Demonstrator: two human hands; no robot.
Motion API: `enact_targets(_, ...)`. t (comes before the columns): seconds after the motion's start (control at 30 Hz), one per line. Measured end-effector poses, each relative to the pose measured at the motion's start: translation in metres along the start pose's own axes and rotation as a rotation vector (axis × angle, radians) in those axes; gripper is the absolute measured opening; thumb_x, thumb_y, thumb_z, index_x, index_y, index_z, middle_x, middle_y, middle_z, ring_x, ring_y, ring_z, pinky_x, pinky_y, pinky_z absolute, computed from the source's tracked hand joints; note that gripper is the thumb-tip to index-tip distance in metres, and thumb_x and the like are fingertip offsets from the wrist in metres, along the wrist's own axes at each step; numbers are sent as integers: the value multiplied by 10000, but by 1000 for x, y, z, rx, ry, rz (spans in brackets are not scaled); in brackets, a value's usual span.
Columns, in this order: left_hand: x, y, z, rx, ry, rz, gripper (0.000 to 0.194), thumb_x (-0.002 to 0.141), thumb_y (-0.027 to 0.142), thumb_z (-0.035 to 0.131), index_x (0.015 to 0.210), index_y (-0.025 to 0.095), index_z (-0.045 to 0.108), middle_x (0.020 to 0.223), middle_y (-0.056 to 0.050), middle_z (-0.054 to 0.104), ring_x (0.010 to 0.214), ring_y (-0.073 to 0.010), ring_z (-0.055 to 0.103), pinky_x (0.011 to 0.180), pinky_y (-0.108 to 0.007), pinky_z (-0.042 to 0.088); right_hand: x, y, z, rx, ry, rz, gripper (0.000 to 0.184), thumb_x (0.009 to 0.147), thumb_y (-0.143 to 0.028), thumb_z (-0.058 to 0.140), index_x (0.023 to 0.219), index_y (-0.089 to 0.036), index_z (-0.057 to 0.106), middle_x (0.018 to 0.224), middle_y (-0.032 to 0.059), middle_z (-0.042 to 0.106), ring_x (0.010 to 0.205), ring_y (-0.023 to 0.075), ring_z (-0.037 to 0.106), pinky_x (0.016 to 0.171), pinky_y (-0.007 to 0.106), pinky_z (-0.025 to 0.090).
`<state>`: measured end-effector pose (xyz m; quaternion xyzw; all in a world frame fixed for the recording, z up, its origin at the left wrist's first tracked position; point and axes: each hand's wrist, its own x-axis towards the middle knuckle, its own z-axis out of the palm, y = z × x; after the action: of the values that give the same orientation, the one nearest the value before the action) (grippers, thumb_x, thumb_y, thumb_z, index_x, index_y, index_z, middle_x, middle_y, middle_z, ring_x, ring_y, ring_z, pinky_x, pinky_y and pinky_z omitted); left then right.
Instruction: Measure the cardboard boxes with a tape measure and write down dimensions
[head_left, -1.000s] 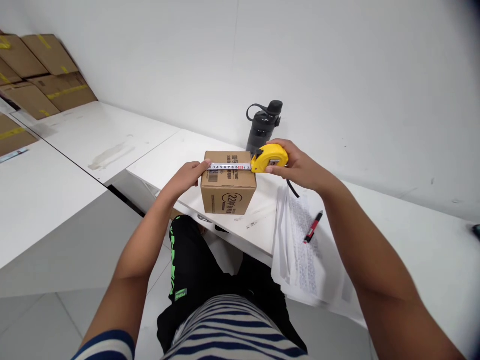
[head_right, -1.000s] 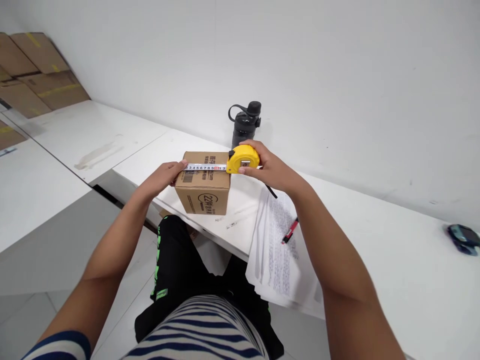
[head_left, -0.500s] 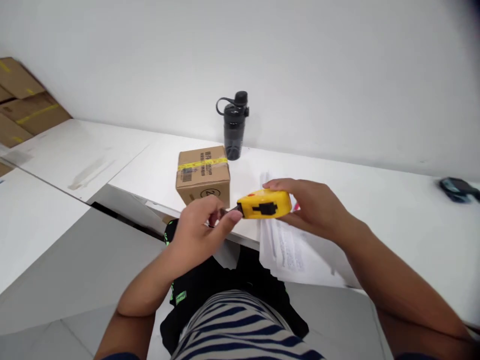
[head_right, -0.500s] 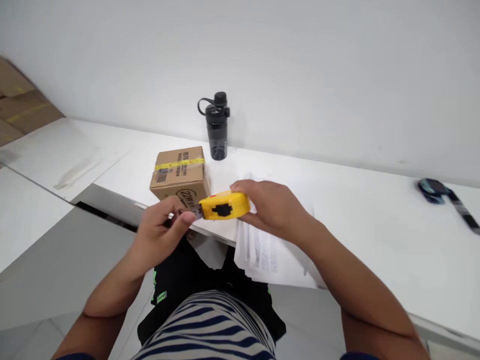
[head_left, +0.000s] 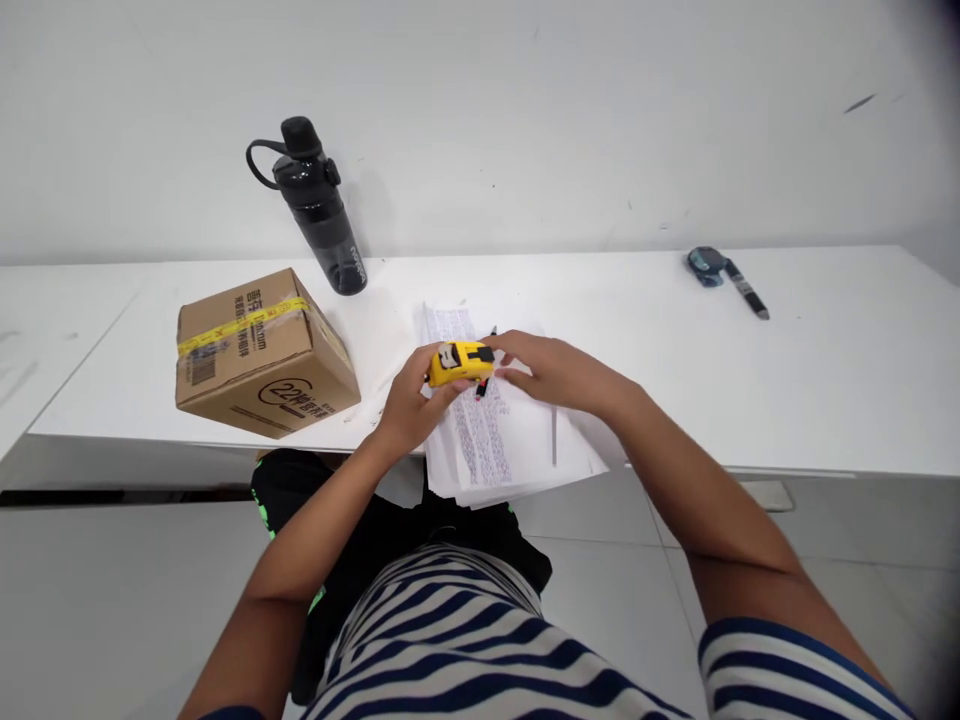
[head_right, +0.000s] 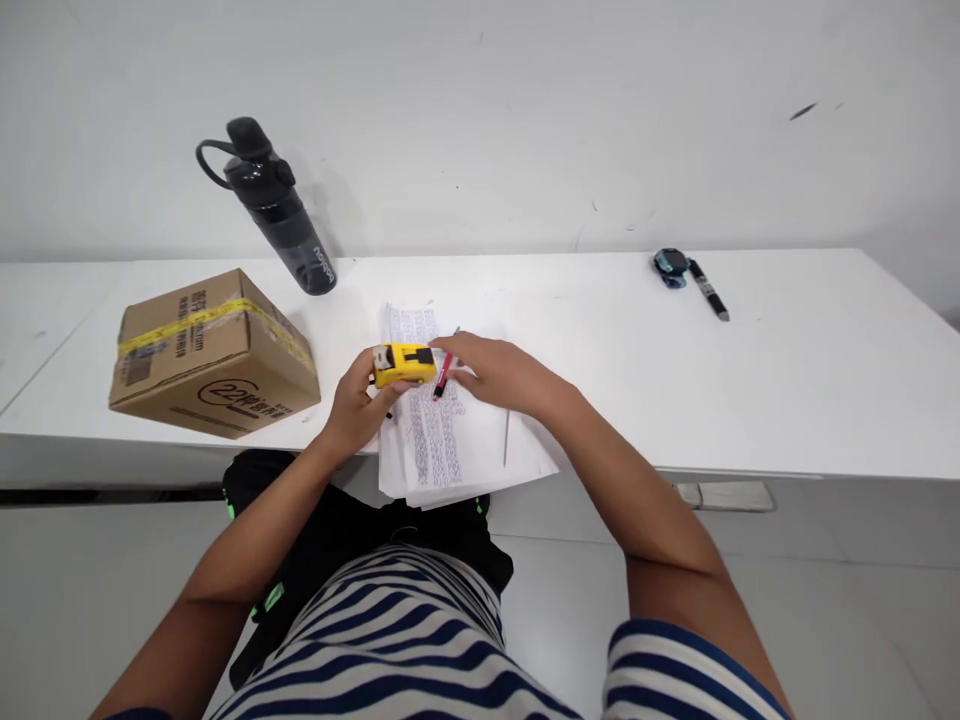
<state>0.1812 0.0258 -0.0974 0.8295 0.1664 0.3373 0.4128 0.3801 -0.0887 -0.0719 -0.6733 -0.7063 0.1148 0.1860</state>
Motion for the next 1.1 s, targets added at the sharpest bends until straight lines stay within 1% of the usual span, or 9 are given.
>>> enact_targets(0.1, 10, -15, 4, 139, 21, -81, 419, 875, 459, 635, 1203, 205, 576, 1183, -99, 657, 1092, -222, 620, 937, -369, 496, 17, 34, 16, -353, 22, 33, 469, 909, -98, 435, 1343, -247, 534, 1065, 118, 680, 705, 192, 607, 647, 327, 404)
enact_targets(0.2, 12, -28, 6, 267, 43, -133, 457, 888, 446, 617, 1284, 233, 537, 1258, -100, 631, 1154, -233, 596, 957, -377, 481, 27, 60, 25, -378, 66, -42, 376, 899, -106, 442, 1205, -230, 622, 965, 101, 712, 699, 201, 599, 641, 331, 376)
enact_targets(0.3, 9, -38, 9, 338, 71, -206, 574, 884, 457, 616, 1390, 265, 426, 1261, -99, 628, 1113, -239, 619, 910, -381, 497, 19, 72, 18, -218, 304, 139, 286, 966, -224, 382, 1130, -209, 615, 874, 94, 720, 666, 213, 610, 606, 344, 398)
enact_targets(0.4, 6, -41, 13, 407, 88, -148, 504, 891, 468, 591, 1313, 234, 447, 1241, -109, 617, 1058, -237, 627, 849, -372, 508, -3, 59, 8, 245, 579, 259, 235, 975, -406, 446, 1102, -251, 566, 795, 28, 689, 579, 168, 580, 544, 320, 441)
enact_targets(0.53, 6, -39, 16, 534, -46, 10, 309, 952, 462, 475, 1119, 210, 538, 1146, -97, 632, 1003, -219, 611, 784, -336, 494, -35, 24, 22, 641, 324, 98, 335, 937, -512, 536, 778, -221, 583, 613, -10, 580, 513, 119, 525, 455, 261, 399)
enact_targets(0.7, 6, -33, 18, 631, -49, 43, 340, 985, 435, 397, 1191, 204, 538, 1158, -118, 602, 999, -229, 589, 750, -331, 481, -50, 18, 55, 891, 188, 79, 497, 1009, -558, 318, 981, -190, 650, 595, -14, 583, 466, 100, 449, 437, 250, 362)
enact_targets(0.8, 4, -32, 18, 657, -49, 47, 374, 993, 411, 383, 1280, 210, 513, 1201, -128, 580, 1037, -235, 574, 761, -333, 483, -48, 22, 58, 831, 200, 149, 577, 979, -606, 356, 735, -181, 659, 553, 5, 562, 468, 102, 458, 426, 254, 351)
enact_targets(0.9, 5, -32, 18, 682, -62, 19, 413, 1002, 409, 362, 1354, 237, 492, 1216, -124, 563, 1041, -229, 562, 745, -322, 482, -46, 18, 52, 663, 255, 202, 600, 925, -619, 473, 495, -203, 445, 457, -38, 379, 428, 83, 368, 403, 253, 271)
enact_targets(1.1, 5, -31, 18, 687, -105, -20, 465, 1009, 441, 324, 1414, 268, 472, 1169, -116, 543, 1013, -217, 543, 687, -283, 466, -47, 6, 46, 504, 231, 239, 601, 913, -526, 534, 520, -213, 205, 475, -56, 242, 435, 66, 237, 394, 258, 182)
